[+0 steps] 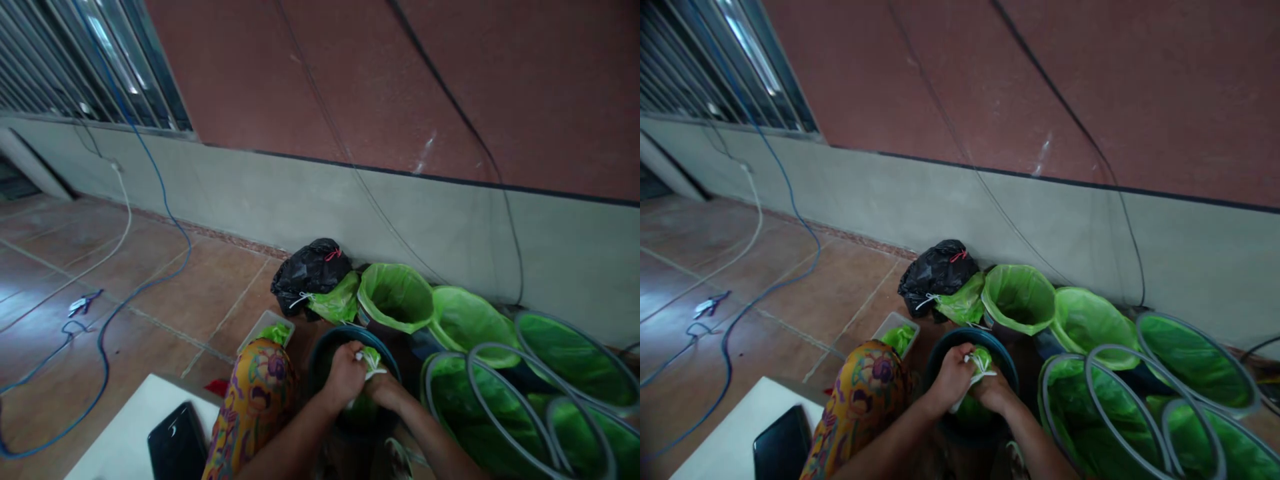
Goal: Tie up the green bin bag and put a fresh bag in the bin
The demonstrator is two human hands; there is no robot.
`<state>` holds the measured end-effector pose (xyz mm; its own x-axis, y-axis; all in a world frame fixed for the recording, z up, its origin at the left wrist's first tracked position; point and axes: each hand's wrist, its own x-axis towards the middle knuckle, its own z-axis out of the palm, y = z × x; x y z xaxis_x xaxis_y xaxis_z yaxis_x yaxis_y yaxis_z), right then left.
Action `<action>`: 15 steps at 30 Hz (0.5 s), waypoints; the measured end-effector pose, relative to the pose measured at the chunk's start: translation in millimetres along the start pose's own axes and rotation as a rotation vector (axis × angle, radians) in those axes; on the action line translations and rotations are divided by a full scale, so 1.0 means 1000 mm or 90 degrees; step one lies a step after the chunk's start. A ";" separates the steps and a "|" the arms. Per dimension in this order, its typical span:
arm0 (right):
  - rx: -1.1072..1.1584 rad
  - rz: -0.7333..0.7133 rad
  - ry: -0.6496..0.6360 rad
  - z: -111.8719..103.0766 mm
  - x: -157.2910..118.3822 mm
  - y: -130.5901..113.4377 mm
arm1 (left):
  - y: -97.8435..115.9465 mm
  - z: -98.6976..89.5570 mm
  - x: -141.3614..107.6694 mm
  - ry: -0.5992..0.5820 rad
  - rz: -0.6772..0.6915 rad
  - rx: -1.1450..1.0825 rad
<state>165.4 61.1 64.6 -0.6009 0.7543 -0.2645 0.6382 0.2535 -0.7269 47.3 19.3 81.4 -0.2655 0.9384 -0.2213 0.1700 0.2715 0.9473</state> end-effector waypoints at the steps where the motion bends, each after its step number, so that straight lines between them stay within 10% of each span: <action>1: 0.051 0.008 -0.004 0.000 0.001 -0.003 | 0.007 0.000 -0.003 -0.007 0.013 -0.023; 9: 0.201 -0.049 0.130 -0.045 0.011 -0.025 | 0.088 -0.043 -0.030 -0.068 0.167 0.006; 15: 0.341 -0.063 0.233 -0.091 0.029 -0.083 | 0.087 -0.134 -0.011 0.160 0.153 0.008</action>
<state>139.1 117.7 174.9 -0.3819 0.9241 -0.0165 0.2039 0.0668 -0.9767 -62.0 3.7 197.2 -0.4413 0.8944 0.0734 0.2671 0.0529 0.9622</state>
